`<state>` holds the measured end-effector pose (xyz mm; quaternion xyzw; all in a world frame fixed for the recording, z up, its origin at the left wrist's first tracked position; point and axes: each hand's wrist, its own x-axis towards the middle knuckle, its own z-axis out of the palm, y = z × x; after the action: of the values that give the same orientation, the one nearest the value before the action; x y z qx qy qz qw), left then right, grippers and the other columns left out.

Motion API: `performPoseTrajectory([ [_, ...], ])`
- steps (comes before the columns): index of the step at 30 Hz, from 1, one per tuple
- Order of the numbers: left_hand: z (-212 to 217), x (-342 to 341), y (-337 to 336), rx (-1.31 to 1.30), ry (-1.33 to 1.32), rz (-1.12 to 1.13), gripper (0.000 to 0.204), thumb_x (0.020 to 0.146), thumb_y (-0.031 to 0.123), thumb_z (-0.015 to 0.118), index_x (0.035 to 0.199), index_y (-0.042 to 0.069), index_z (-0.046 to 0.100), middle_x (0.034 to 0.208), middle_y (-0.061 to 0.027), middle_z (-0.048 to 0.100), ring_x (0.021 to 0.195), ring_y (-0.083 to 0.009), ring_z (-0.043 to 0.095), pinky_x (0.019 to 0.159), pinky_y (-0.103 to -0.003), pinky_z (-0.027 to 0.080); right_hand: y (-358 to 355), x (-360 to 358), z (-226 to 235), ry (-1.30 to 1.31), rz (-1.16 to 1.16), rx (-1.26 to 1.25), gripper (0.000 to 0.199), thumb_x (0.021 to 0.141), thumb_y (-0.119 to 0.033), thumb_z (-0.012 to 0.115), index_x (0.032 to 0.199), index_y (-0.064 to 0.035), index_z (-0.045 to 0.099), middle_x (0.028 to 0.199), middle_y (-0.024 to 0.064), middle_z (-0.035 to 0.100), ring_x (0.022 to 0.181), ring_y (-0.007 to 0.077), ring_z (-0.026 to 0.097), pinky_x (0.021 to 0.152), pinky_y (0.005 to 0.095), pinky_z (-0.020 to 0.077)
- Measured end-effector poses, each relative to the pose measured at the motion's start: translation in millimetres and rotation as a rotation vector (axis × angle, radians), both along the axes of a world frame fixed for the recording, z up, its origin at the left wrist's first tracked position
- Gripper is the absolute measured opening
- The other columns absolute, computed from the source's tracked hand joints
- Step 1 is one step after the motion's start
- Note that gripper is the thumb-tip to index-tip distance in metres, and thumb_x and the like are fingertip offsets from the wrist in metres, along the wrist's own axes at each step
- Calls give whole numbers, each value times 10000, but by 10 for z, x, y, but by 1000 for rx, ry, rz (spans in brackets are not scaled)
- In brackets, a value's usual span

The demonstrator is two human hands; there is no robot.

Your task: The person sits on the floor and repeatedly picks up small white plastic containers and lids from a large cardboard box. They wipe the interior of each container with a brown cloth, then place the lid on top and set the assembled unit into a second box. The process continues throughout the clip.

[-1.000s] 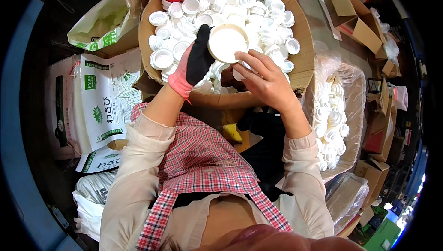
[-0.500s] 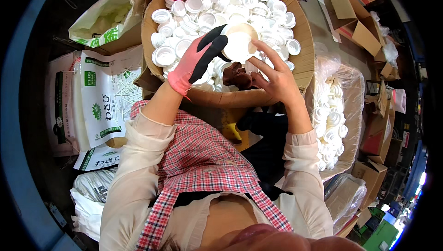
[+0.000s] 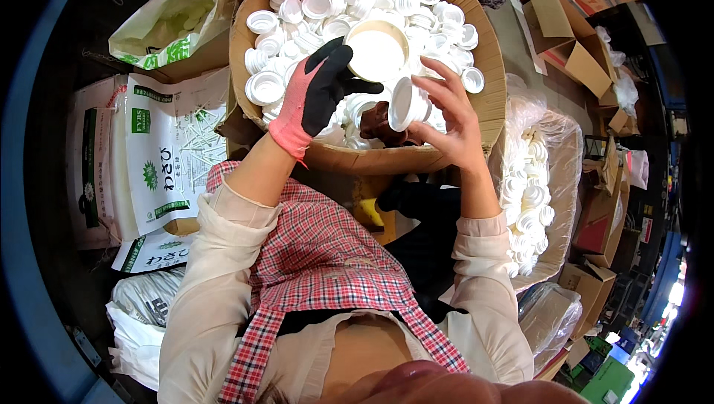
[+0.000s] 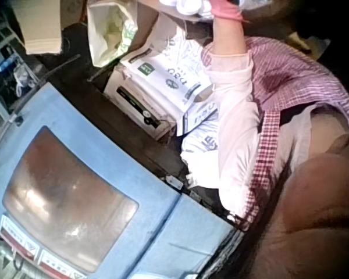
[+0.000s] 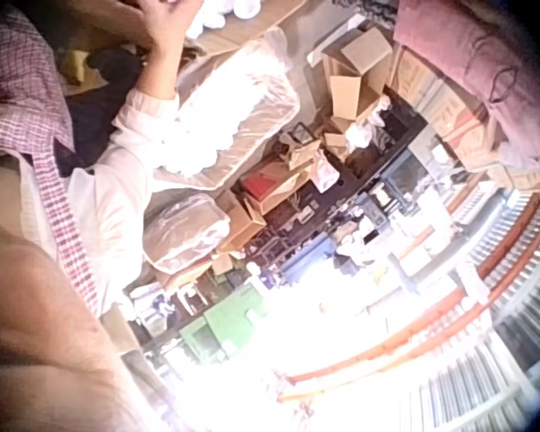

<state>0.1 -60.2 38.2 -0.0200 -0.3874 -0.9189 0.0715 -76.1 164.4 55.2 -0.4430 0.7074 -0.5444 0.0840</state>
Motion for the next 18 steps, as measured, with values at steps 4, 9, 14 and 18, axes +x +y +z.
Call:
performPoseTrajectory([
  [4,27,24,110,-137,-39,-9,339,908,138,568,1176,-62,508,1109,-107,565,998,-195,597,887,-334,512,27,7,53,-291,10,11,601,694,-95,730,1275,-89,577,1363,90,442,1143,197,484,932,306,431],
  [9,-86,51,110,-357,-222,-482,526,850,140,635,1308,-15,428,1175,-131,569,1019,-216,612,880,-345,516,143,-87,66,-1,9,311,595,695,-121,684,1275,-71,558,1310,124,506,1177,264,485,964,346,420],
  [14,-325,-11,242,-445,-164,-452,541,923,330,585,1343,27,431,1213,-110,564,1073,-227,592,849,-369,544,43,0,-2,275,68,379,600,633,-72,670,1224,-47,573,1254,147,539,1120,330,484,973,391,416],
  [18,-509,-58,212,-1172,310,-45,492,899,146,617,1340,13,444,1257,-107,556,1117,-207,567,946,-333,481,56,-28,-14,208,53,317,609,664,-65,683,1255,-44,537,1238,100,553,1107,266,495,948,355,423],
])
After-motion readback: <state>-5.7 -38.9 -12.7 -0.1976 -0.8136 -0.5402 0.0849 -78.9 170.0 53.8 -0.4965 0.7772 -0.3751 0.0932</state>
